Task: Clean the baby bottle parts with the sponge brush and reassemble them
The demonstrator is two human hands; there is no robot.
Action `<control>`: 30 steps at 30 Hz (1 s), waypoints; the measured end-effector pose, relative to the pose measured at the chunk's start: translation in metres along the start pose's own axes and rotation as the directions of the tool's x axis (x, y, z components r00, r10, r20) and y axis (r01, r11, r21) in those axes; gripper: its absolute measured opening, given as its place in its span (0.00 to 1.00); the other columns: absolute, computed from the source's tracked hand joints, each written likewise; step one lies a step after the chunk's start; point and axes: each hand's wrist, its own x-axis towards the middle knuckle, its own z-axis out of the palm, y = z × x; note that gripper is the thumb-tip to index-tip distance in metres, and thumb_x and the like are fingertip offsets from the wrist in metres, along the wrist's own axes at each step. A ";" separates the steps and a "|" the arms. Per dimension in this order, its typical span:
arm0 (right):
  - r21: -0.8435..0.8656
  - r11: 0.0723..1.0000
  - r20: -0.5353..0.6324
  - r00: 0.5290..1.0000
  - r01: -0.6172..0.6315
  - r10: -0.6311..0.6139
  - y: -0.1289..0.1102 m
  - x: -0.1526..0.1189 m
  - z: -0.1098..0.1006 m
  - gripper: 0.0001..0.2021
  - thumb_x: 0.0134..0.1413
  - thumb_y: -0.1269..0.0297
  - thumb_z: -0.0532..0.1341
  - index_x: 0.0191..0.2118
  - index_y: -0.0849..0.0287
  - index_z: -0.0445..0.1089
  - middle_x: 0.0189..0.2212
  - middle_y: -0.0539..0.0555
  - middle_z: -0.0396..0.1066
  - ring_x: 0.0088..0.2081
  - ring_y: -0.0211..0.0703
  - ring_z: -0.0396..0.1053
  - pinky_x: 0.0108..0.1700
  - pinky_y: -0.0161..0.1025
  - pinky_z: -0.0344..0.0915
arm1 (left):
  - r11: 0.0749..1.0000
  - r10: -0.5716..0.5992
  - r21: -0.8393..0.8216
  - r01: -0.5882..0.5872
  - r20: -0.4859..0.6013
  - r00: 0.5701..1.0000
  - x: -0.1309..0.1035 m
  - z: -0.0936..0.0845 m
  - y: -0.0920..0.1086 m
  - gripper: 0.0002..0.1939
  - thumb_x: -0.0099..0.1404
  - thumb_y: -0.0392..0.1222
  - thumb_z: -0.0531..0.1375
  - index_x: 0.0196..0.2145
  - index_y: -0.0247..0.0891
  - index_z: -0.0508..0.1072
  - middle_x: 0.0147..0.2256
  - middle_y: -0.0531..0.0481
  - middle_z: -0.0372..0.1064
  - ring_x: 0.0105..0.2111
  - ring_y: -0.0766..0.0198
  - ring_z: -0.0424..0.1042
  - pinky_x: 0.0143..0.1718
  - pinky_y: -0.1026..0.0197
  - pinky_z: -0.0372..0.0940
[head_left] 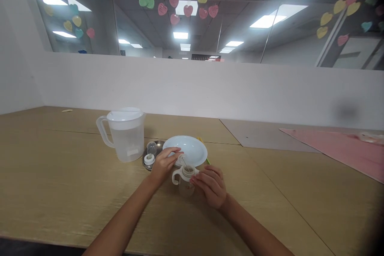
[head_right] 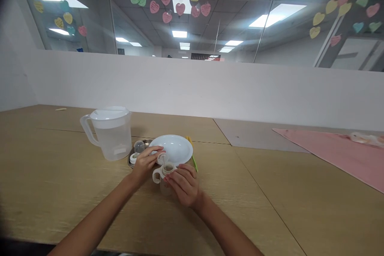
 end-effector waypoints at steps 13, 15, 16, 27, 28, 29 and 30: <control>-0.001 1.000 0.025 0.999 0.029 -0.029 0.001 -0.004 -0.002 0.07 0.51 0.75 0.62 0.36 0.57 0.70 0.29 0.49 0.73 0.32 0.35 0.70 0.44 0.40 0.69 | 0.989 -0.099 0.121 0.086 0.101 0.990 -0.002 0.000 -0.014 0.14 0.68 0.42 0.51 0.41 0.43 0.76 0.42 0.47 0.72 0.36 0.64 0.67 0.41 0.57 0.60; -0.008 1.000 0.015 0.999 0.028 -0.028 0.000 -0.001 -0.003 0.06 0.53 0.75 0.61 0.34 0.57 0.70 0.27 0.49 0.73 0.31 0.34 0.70 0.43 0.39 0.70 | 0.987 -0.105 0.135 0.090 0.106 0.989 -0.003 0.001 -0.016 0.14 0.68 0.42 0.51 0.40 0.43 0.76 0.42 0.47 0.72 0.36 0.64 0.67 0.40 0.57 0.59; -0.012 1.000 0.009 1.000 0.028 -0.028 0.000 0.000 -0.004 0.05 0.54 0.74 0.60 0.33 0.58 0.70 0.26 0.49 0.73 0.30 0.34 0.70 0.42 0.39 0.71 | 0.986 -0.104 0.142 0.088 0.110 0.988 -0.003 0.001 -0.017 0.13 0.68 0.41 0.51 0.40 0.43 0.76 0.42 0.48 0.72 0.36 0.63 0.67 0.40 0.57 0.59; 0.029 1.000 -0.040 0.999 -0.004 0.005 0.002 -0.004 -0.002 0.05 0.56 0.74 0.58 0.32 0.58 0.68 0.27 0.48 0.69 0.28 0.33 0.69 0.40 0.39 0.72 | 0.981 -0.119 0.169 0.097 0.123 0.985 -0.003 0.002 -0.016 0.12 0.67 0.40 0.52 0.40 0.42 0.75 0.41 0.49 0.73 0.39 0.61 0.67 0.41 0.56 0.56; 0.035 0.999 -0.042 0.999 -0.005 0.006 0.002 -0.004 -0.002 0.05 0.56 0.74 0.58 0.32 0.58 0.68 0.27 0.49 0.69 0.29 0.33 0.69 0.40 0.39 0.72 | 0.980 -0.118 0.172 0.095 0.125 0.985 -0.003 0.002 -0.016 0.12 0.67 0.40 0.52 0.40 0.42 0.75 0.41 0.49 0.73 0.39 0.61 0.67 0.41 0.55 0.56; 0.039 0.999 -0.045 0.999 -0.004 0.006 0.002 -0.004 -0.002 0.04 0.56 0.74 0.58 0.32 0.59 0.68 0.27 0.49 0.69 0.29 0.33 0.69 0.40 0.38 0.71 | 0.980 -0.117 0.176 0.094 0.125 0.985 -0.003 0.002 -0.017 0.12 0.67 0.40 0.52 0.40 0.43 0.76 0.41 0.48 0.73 0.39 0.61 0.67 0.41 0.55 0.56; 0.043 0.999 -0.046 0.999 -0.006 0.008 0.003 -0.005 -0.003 0.04 0.56 0.74 0.58 0.33 0.60 0.68 0.27 0.49 0.69 0.29 0.33 0.69 0.41 0.38 0.71 | 0.979 -0.118 0.181 0.094 0.125 0.985 -0.003 0.002 -0.017 0.12 0.67 0.40 0.52 0.40 0.43 0.76 0.40 0.48 0.73 0.39 0.61 0.67 0.41 0.55 0.56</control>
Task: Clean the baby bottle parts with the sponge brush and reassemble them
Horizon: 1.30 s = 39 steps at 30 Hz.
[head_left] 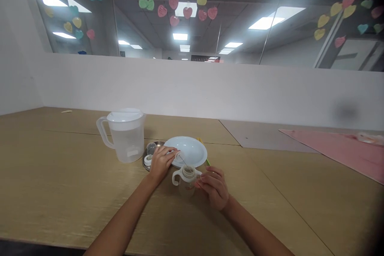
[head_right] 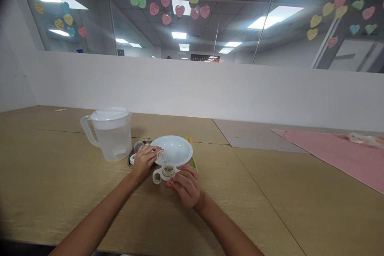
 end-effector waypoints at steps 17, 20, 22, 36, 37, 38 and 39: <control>0.103 0.994 -0.108 0.993 -0.040 0.051 0.015 -0.015 -0.006 0.07 0.60 0.69 0.53 0.30 0.57 0.63 0.27 0.49 0.66 0.27 0.35 0.69 0.37 0.43 0.71 | 0.991 -0.101 0.095 0.092 0.091 0.991 0.000 -0.002 0.000 0.13 0.68 0.42 0.51 0.42 0.44 0.75 0.38 0.49 0.74 0.38 0.62 0.67 0.44 0.54 0.55; 0.100 0.971 -0.131 0.965 -0.217 0.229 0.024 -0.020 -0.002 0.09 0.61 0.68 0.51 0.29 0.56 0.61 0.24 0.48 0.66 0.25 0.35 0.66 0.39 0.45 0.68 | 0.977 -0.159 0.157 0.145 0.087 0.983 -0.001 -0.002 -0.004 0.13 0.68 0.42 0.51 0.42 0.45 0.75 0.37 0.49 0.74 0.37 0.61 0.66 0.42 0.55 0.54; 0.104 0.910 -0.207 0.887 -0.400 0.413 0.032 -0.024 0.004 0.09 0.61 0.67 0.50 0.29 0.56 0.61 0.21 0.46 0.63 0.23 0.35 0.63 0.40 0.46 0.66 | 0.968 -0.184 0.190 0.163 0.099 0.978 0.001 -0.004 -0.004 0.13 0.67 0.42 0.52 0.43 0.47 0.75 0.37 0.49 0.73 0.36 0.61 0.65 0.41 0.55 0.54; -0.185 0.745 0.030 0.754 -0.642 0.657 0.056 -0.062 0.017 0.10 0.61 0.62 0.52 0.32 0.58 0.67 0.26 0.53 0.69 0.30 0.40 0.64 0.35 0.39 0.61 | 0.953 -0.285 -0.038 0.300 0.225 0.932 0.003 -0.001 0.005 0.14 0.64 0.38 0.52 0.41 0.49 0.77 0.35 0.51 0.73 0.40 0.57 0.64 0.46 0.47 0.53; -0.190 0.744 0.052 0.750 -0.640 0.659 0.056 -0.062 0.018 0.10 0.60 0.62 0.52 0.32 0.58 0.67 0.26 0.53 0.70 0.29 0.40 0.64 0.35 0.39 0.61 | 0.958 -0.250 -0.086 0.273 0.211 0.945 0.003 0.000 0.006 0.14 0.65 0.38 0.52 0.42 0.48 0.76 0.36 0.50 0.73 0.40 0.58 0.64 0.46 0.49 0.55; -0.198 0.736 0.069 0.739 -0.648 0.670 0.056 -0.063 0.020 0.11 0.60 0.61 0.52 0.32 0.59 0.68 0.26 0.53 0.70 0.29 0.40 0.64 0.35 0.39 0.61 | 0.960 -0.214 -0.142 0.243 0.190 0.958 0.003 0.000 0.006 0.15 0.65 0.38 0.52 0.43 0.47 0.76 0.37 0.50 0.73 0.40 0.59 0.65 0.45 0.51 0.57; -0.209 0.719 0.083 0.721 -0.662 0.688 0.057 -0.064 0.021 0.12 0.60 0.60 0.52 0.32 0.59 0.68 0.26 0.53 0.71 0.29 0.40 0.65 0.36 0.39 0.61 | 0.957 -0.182 -0.198 0.212 0.161 0.970 0.004 0.000 0.007 0.15 0.66 0.38 0.51 0.44 0.46 0.75 0.38 0.49 0.73 0.40 0.60 0.66 0.44 0.53 0.60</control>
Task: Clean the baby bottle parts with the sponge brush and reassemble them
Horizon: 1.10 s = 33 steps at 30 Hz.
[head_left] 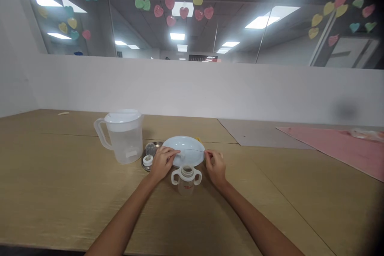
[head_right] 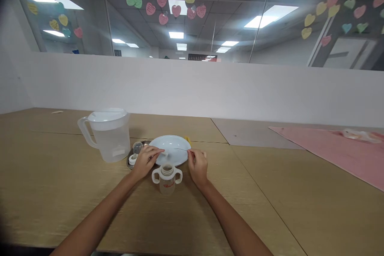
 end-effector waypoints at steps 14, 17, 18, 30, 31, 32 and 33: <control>-0.062 0.997 0.126 0.990 -0.055 0.062 0.006 -0.005 0.007 0.15 0.60 0.57 0.51 0.31 0.59 0.70 0.24 0.52 0.71 0.27 0.40 0.65 0.37 0.39 0.59 | 0.990 0.019 -0.110 -0.091 -0.534 0.845 -0.001 -0.010 0.032 0.09 0.65 0.37 0.54 0.37 0.38 0.74 0.36 0.48 0.75 0.36 0.63 0.73 0.39 0.60 0.66; -0.066 0.997 0.133 0.990 -0.044 0.052 0.006 -0.006 0.007 0.15 0.60 0.58 0.51 0.31 0.59 0.69 0.23 0.51 0.70 0.27 0.40 0.65 0.37 0.39 0.58 | 0.986 -0.079 -0.168 -0.022 -0.574 0.815 -0.003 -0.010 0.035 0.07 0.63 0.40 0.56 0.36 0.36 0.73 0.32 0.49 0.74 0.32 0.65 0.72 0.33 0.63 0.66; -0.068 0.997 0.135 0.989 -0.045 0.054 0.007 -0.006 0.007 0.15 0.60 0.58 0.51 0.31 0.59 0.69 0.23 0.51 0.71 0.27 0.40 0.65 0.37 0.39 0.58 | 0.981 -0.105 -0.192 -0.010 -0.576 0.810 -0.004 -0.009 0.035 0.07 0.63 0.40 0.57 0.35 0.36 0.73 0.32 0.49 0.74 0.32 0.65 0.72 0.33 0.63 0.66; -0.070 0.996 0.146 0.987 -0.059 0.069 0.006 -0.008 0.008 0.15 0.60 0.57 0.51 0.30 0.59 0.70 0.23 0.51 0.71 0.26 0.39 0.65 0.36 0.39 0.58 | 0.911 -0.120 -0.397 -0.114 -0.518 0.847 -0.009 -0.007 0.058 0.07 0.62 0.38 0.57 0.37 0.37 0.72 0.37 0.47 0.75 0.39 0.62 0.74 0.40 0.60 0.69; -0.069 0.996 0.144 0.987 -0.059 0.068 0.006 -0.008 0.008 0.16 0.60 0.57 0.51 0.30 0.60 0.70 0.23 0.51 0.71 0.26 0.39 0.65 0.36 0.39 0.58 | 0.912 -0.102 -0.392 -0.119 -0.499 0.860 -0.010 -0.008 0.059 0.07 0.62 0.38 0.57 0.37 0.37 0.72 0.37 0.47 0.75 0.39 0.62 0.74 0.40 0.60 0.69; -0.069 0.996 0.143 0.987 -0.058 0.067 0.006 -0.008 0.009 0.16 0.60 0.57 0.51 0.30 0.60 0.70 0.23 0.51 0.71 0.26 0.39 0.64 0.36 0.39 0.58 | 0.915 -0.087 -0.386 -0.118 -0.473 0.877 -0.010 -0.008 0.059 0.07 0.62 0.38 0.56 0.37 0.37 0.73 0.36 0.47 0.75 0.38 0.62 0.74 0.40 0.60 0.69; -0.068 0.996 0.142 0.988 -0.057 0.067 0.006 -0.008 0.009 0.16 0.60 0.57 0.51 0.30 0.60 0.70 0.23 0.51 0.71 0.26 0.39 0.64 0.36 0.39 0.58 | 0.918 -0.078 -0.382 -0.109 -0.442 0.894 -0.011 -0.007 0.059 0.07 0.63 0.39 0.56 0.37 0.37 0.73 0.35 0.47 0.75 0.37 0.62 0.74 0.39 0.61 0.69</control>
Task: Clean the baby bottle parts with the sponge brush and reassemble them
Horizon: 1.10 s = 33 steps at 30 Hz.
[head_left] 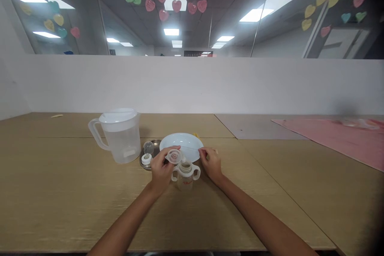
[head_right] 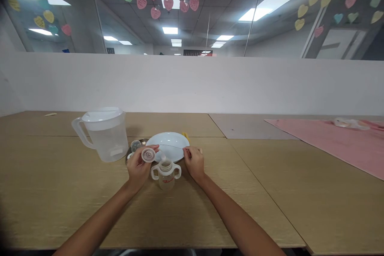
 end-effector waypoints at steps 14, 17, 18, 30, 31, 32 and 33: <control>0.012 1.000 0.002 1.000 -0.014 0.014 -0.002 0.000 -0.001 0.15 0.60 0.57 0.51 0.30 0.59 0.70 0.22 0.51 0.70 0.26 0.39 0.64 0.36 0.38 0.58 | 0.969 0.075 0.196 -0.151 0.347 0.935 -0.005 0.005 0.005 0.10 0.63 0.44 0.53 0.34 0.38 0.72 0.33 0.46 0.73 0.36 0.59 0.69 0.41 0.55 0.63; 0.019 1.000 0.008 1.000 -0.012 0.012 -0.002 0.000 -0.002 0.15 0.60 0.57 0.51 0.30 0.59 0.69 0.22 0.51 0.69 0.26 0.39 0.64 0.36 0.38 0.58 | 0.980 0.075 0.138 -0.142 0.403 0.912 -0.005 0.005 0.003 0.11 0.64 0.42 0.52 0.36 0.38 0.73 0.35 0.45 0.73 0.39 0.58 0.69 0.43 0.54 0.62; 0.022 1.000 0.010 1.000 -0.010 0.010 -0.002 0.000 -0.002 0.15 0.59 0.57 0.51 0.30 0.59 0.69 0.22 0.51 0.69 0.26 0.39 0.64 0.36 0.38 0.58 | 0.983 0.081 0.120 -0.141 0.409 0.909 -0.006 0.005 0.002 0.11 0.64 0.41 0.51 0.37 0.38 0.73 0.36 0.45 0.74 0.40 0.58 0.69 0.43 0.54 0.62; 0.122 0.972 0.012 0.980 -0.199 0.199 0.001 0.000 0.000 0.16 0.57 0.54 0.52 0.31 0.59 0.70 0.25 0.52 0.71 0.29 0.41 0.65 0.36 0.39 0.60 | 0.609 -0.138 0.779 -0.152 0.293 0.946 0.016 -0.030 -0.050 0.15 0.62 0.37 0.50 0.40 0.38 0.74 0.38 0.43 0.72 0.41 0.54 0.67 0.43 0.53 0.59; 0.141 0.964 0.011 0.974 -0.225 0.226 0.002 0.000 0.000 0.17 0.57 0.53 0.51 0.32 0.60 0.69 0.26 0.53 0.71 0.29 0.41 0.65 0.35 0.39 0.60 | 0.538 -0.190 0.830 -0.149 0.291 0.938 0.018 -0.034 -0.056 0.14 0.62 0.36 0.49 0.39 0.38 0.74 0.38 0.42 0.71 0.41 0.53 0.67 0.42 0.53 0.59; 0.154 0.958 0.011 0.970 -0.242 0.244 0.003 0.001 0.001 0.17 0.57 0.52 0.51 0.32 0.60 0.69 0.26 0.53 0.71 0.28 0.41 0.65 0.35 0.38 0.61 | 0.474 -0.239 0.868 -0.145 0.285 0.928 0.020 -0.038 -0.061 0.14 0.62 0.36 0.49 0.38 0.38 0.74 0.38 0.42 0.71 0.41 0.52 0.67 0.41 0.53 0.59; 0.162 0.954 0.014 0.968 -0.251 0.252 0.004 0.001 0.001 0.18 0.58 0.52 0.50 0.32 0.60 0.69 0.26 0.53 0.71 0.28 0.41 0.66 0.34 0.38 0.61 | 0.420 -0.282 0.897 -0.138 0.274 0.919 0.022 -0.041 -0.064 0.14 0.63 0.37 0.49 0.38 0.37 0.74 0.37 0.41 0.71 0.41 0.52 0.67 0.41 0.53 0.59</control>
